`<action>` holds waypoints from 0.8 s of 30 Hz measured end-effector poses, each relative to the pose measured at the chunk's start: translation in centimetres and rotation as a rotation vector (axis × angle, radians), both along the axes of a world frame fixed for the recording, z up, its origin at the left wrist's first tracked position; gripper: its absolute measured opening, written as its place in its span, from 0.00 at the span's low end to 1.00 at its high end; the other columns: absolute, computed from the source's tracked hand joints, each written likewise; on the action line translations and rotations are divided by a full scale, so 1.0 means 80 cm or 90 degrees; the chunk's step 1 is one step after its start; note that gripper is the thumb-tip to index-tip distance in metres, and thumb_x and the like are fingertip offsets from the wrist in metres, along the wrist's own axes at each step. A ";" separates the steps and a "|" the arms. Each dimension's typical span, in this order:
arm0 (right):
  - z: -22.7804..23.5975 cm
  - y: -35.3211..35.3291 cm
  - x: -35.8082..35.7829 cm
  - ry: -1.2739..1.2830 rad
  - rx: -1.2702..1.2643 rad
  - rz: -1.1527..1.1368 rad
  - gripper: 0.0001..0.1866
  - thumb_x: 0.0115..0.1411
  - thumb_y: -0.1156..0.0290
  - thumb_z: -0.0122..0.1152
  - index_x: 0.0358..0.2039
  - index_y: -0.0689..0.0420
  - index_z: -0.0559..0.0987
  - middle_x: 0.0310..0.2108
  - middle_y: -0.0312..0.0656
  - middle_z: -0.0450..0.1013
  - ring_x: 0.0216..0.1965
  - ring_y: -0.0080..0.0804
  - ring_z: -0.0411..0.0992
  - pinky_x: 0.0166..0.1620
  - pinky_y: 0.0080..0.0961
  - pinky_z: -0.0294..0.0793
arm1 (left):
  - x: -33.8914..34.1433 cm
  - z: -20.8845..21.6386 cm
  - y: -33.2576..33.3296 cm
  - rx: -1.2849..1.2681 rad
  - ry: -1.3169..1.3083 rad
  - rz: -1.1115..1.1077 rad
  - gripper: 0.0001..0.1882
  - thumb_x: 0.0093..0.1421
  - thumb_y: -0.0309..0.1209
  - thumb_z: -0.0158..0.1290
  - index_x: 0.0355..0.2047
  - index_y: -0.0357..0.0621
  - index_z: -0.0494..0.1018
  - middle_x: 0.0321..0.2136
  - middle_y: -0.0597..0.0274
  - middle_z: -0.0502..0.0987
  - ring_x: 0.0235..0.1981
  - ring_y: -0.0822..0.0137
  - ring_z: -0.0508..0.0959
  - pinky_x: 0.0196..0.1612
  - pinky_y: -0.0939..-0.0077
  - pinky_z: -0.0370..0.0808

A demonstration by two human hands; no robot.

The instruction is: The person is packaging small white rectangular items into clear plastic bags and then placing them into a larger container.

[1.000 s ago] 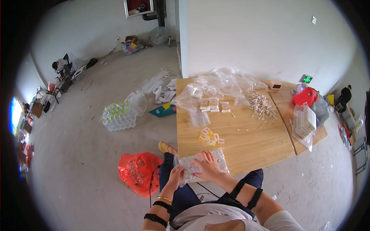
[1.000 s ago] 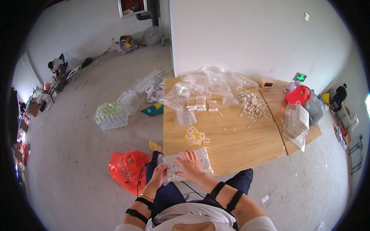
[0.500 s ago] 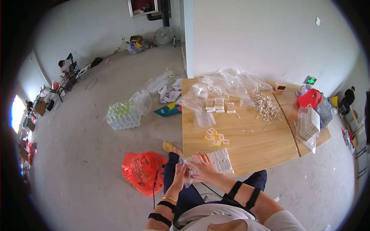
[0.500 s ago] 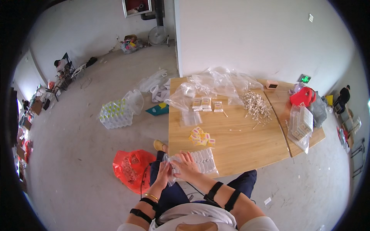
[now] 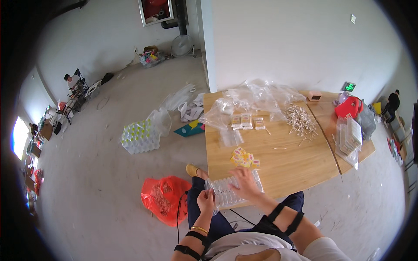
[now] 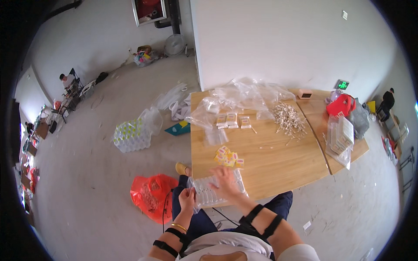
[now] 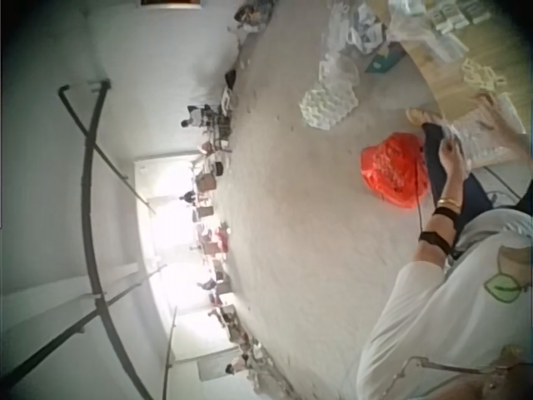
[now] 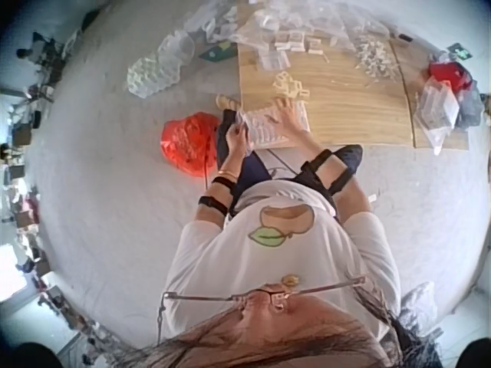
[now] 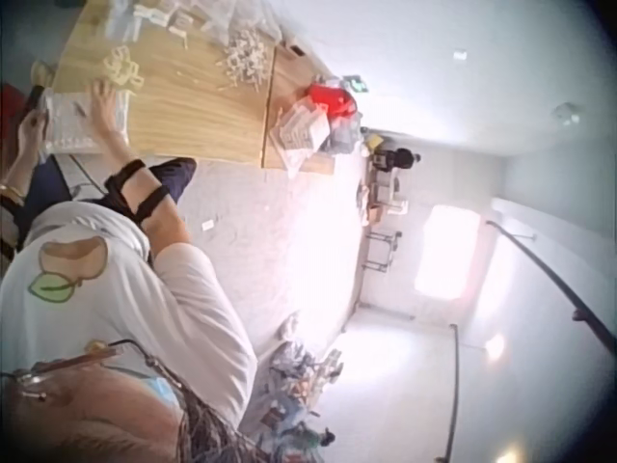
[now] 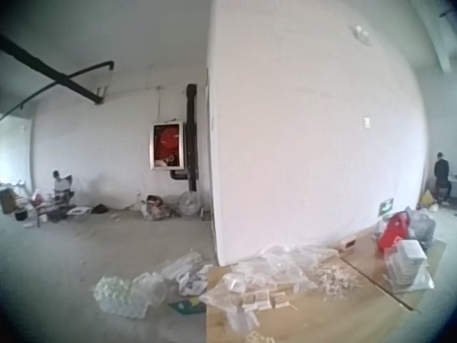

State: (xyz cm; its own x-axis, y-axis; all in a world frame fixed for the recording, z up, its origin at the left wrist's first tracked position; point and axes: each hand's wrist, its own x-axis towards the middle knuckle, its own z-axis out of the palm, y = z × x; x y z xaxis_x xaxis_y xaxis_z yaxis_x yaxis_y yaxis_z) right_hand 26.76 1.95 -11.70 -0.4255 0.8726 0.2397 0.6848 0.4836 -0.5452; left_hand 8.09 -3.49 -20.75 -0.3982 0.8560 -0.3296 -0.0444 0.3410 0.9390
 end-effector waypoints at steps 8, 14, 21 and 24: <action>-0.061 0.001 0.118 0.021 -0.063 -0.263 0.33 0.53 0.56 0.64 0.55 0.57 0.67 0.50 0.51 0.65 0.54 0.50 0.61 0.55 0.42 0.62 | 0.006 -0.017 0.008 0.035 0.158 0.081 0.12 0.60 0.35 0.57 0.23 0.42 0.72 0.18 0.69 0.71 0.16 0.78 0.67 0.20 0.80 0.64; -0.104 -0.009 0.110 0.228 -0.392 -0.220 0.33 0.57 0.49 0.58 0.54 0.61 0.69 0.48 0.56 0.66 0.52 0.50 0.64 0.54 0.40 0.65 | -0.008 0.008 0.008 -0.083 -0.180 0.059 0.10 0.61 0.33 0.55 0.26 0.41 0.71 0.17 0.69 0.71 0.15 0.78 0.68 0.17 0.82 0.62; -0.104 -0.027 0.110 0.178 -0.311 -0.276 0.36 0.56 0.45 0.56 0.55 0.62 0.68 0.48 0.58 0.67 0.53 0.51 0.64 0.55 0.40 0.64 | -0.018 0.016 0.026 -0.098 -0.126 -0.031 0.08 0.59 0.29 0.56 0.28 0.35 0.75 0.19 0.65 0.75 0.15 0.76 0.70 0.17 0.81 0.63; -0.103 -0.033 0.108 0.213 -0.310 -0.285 0.36 0.55 0.44 0.56 0.54 0.61 0.69 0.48 0.58 0.67 0.52 0.52 0.65 0.55 0.39 0.65 | -0.019 0.012 0.035 -0.087 -0.026 -0.029 0.07 0.55 0.27 0.58 0.28 0.34 0.77 0.21 0.63 0.77 0.19 0.73 0.74 0.23 0.80 0.69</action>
